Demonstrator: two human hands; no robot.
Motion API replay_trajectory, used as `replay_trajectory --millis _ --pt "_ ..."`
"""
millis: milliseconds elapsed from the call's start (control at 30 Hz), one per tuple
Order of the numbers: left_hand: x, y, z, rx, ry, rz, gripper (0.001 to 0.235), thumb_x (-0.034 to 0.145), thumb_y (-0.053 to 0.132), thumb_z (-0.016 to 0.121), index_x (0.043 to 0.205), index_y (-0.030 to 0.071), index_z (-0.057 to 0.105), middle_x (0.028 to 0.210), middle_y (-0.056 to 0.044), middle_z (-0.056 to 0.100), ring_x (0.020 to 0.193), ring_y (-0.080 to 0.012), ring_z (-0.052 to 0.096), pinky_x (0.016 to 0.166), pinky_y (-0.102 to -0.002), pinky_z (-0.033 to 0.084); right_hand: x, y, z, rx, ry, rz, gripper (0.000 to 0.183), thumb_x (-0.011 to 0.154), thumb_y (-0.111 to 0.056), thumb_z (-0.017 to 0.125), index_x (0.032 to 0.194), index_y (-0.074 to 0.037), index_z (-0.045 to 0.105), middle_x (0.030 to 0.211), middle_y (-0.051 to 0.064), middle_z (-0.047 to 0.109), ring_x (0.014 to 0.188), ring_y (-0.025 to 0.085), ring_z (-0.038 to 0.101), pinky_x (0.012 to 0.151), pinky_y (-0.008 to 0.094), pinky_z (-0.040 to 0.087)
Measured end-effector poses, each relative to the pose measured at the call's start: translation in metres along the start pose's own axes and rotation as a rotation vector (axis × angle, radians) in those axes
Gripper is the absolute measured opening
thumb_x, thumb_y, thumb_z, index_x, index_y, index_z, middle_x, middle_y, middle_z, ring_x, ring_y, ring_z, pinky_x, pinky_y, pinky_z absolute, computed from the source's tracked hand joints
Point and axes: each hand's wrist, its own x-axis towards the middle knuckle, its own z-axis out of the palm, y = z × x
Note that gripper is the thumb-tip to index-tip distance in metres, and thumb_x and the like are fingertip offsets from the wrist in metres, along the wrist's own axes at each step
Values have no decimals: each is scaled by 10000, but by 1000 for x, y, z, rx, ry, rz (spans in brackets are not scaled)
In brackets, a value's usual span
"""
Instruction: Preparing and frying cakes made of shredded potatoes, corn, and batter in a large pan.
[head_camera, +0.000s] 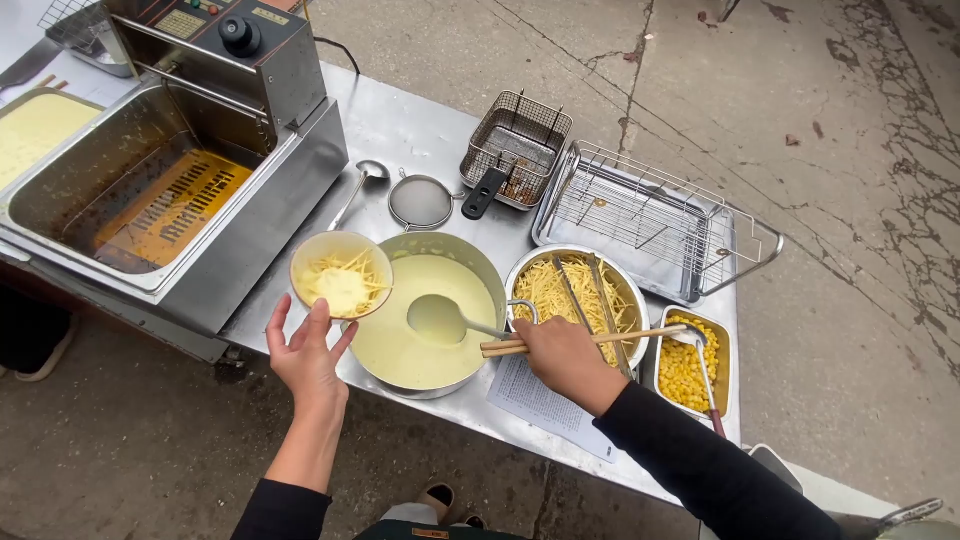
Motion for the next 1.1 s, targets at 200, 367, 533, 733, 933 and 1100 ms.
replay_trajectory --millis 200,367,533,733,933,1100 --pt "-50 10 79 7 -289 -152 580 890 171 759 1423 137 533 1074 -142 494 997 -255 634 830 -552 650 -81 28 -161 7 412 96 391 1071 -456 483 1022 -180 756 851 109 637 866 348 634 736 426 526" --pt "-113 -15 163 113 -608 -384 672 719 221 798 1360 158 609 1160 -199 639 1094 -305 686 737 -449 672 -173 55 -220 457 824 101 701 1069 -478 259 948 14 743 644 60 544 637 183 587 644 330 478" --pt "-216 -45 206 111 -955 -562 622 822 175 804 1407 133 596 1021 -147 485 939 -273 632 740 -539 667 -223 109 -161 673 996 440 183 978 -163 739 828 -69 785 692 96 723 559 186 718 665 290 592" --pt "-321 -131 228 241 -1236 -782 619 842 156 800 1422 123 586 985 -130 491 891 -251 640 720 -563 666 -336 125 -133 648 994 722 179 946 -148 747 790 -68 781 626 64 724 565 152 749 637 262 594" --pt "-437 -187 219 368 -1462 -893 611 869 149 771 1445 112 569 1028 -147 505 929 -251 630 777 -574 663 -419 162 -61 738 1043 874 192 953 -110 722 796 -3 750 686 122 722 596 216 771 605 318 643" --pt "-531 -224 215 409 -1512 -917 605 874 160 764 1448 143 572 1056 -137 504 984 -254 633 811 -556 660 -534 197 -63 748 935 1127 188 956 -161 728 837 -19 764 650 138 743 613 202 770 640 314 624"
